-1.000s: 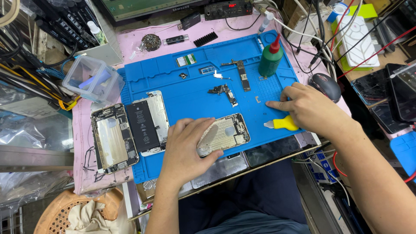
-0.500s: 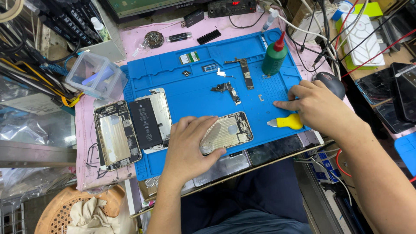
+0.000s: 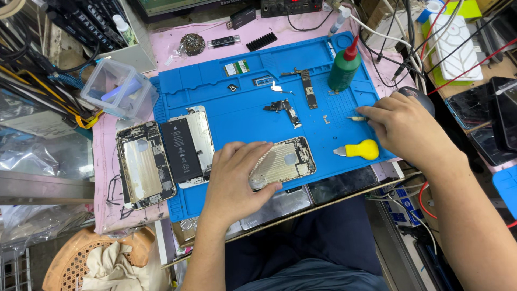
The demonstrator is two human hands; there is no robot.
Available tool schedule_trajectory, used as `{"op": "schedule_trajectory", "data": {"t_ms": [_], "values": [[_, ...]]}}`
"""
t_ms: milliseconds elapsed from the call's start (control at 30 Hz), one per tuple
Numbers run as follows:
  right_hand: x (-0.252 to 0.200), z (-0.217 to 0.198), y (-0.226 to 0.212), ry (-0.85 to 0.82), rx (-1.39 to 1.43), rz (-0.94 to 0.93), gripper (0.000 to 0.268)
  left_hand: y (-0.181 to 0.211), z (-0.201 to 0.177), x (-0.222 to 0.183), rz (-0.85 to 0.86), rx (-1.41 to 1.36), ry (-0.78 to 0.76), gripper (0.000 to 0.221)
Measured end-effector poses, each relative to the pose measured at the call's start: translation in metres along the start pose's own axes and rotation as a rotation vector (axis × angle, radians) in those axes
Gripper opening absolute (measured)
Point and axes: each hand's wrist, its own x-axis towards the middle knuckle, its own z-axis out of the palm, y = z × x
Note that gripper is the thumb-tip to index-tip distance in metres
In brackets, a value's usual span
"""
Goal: The person manipulates small internal components and connectors within a disassembled mobile phone on a blue repair mat. They use a screwdriver and a yellow pry tool to position and install parts inside the phone's chassis.
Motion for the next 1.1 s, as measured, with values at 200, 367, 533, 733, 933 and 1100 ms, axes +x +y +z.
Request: {"op": "schedule_trajectory", "data": {"t_ms": [200,367,533,733,933,1100], "values": [[-0.014,-0.014,-0.016,-0.021,0.278,-0.035,0.029,0.002,0.0,0.0,-0.013,0.003,0.003,0.074],[-0.035,-0.013,-0.027,-0.082,0.329,0.014,0.031,0.001,0.001,-0.001,-0.004,0.002,0.009,0.073],[-0.032,-0.011,-0.01,0.151,0.348,0.101,0.029,0.0,0.003,0.0,-0.015,0.027,-0.001,0.073],[-0.001,0.004,0.01,0.157,0.142,0.17,0.023,0.001,0.002,-0.001,0.005,0.027,0.01,0.072],[0.005,0.0,-0.005,0.184,0.096,0.126,0.018,-0.002,0.001,-0.002,0.011,-0.002,0.004,0.072],[0.01,0.009,-0.056,0.141,0.446,-0.034,0.015,-0.002,0.0,0.0,0.009,-0.011,-0.002,0.074]]}}
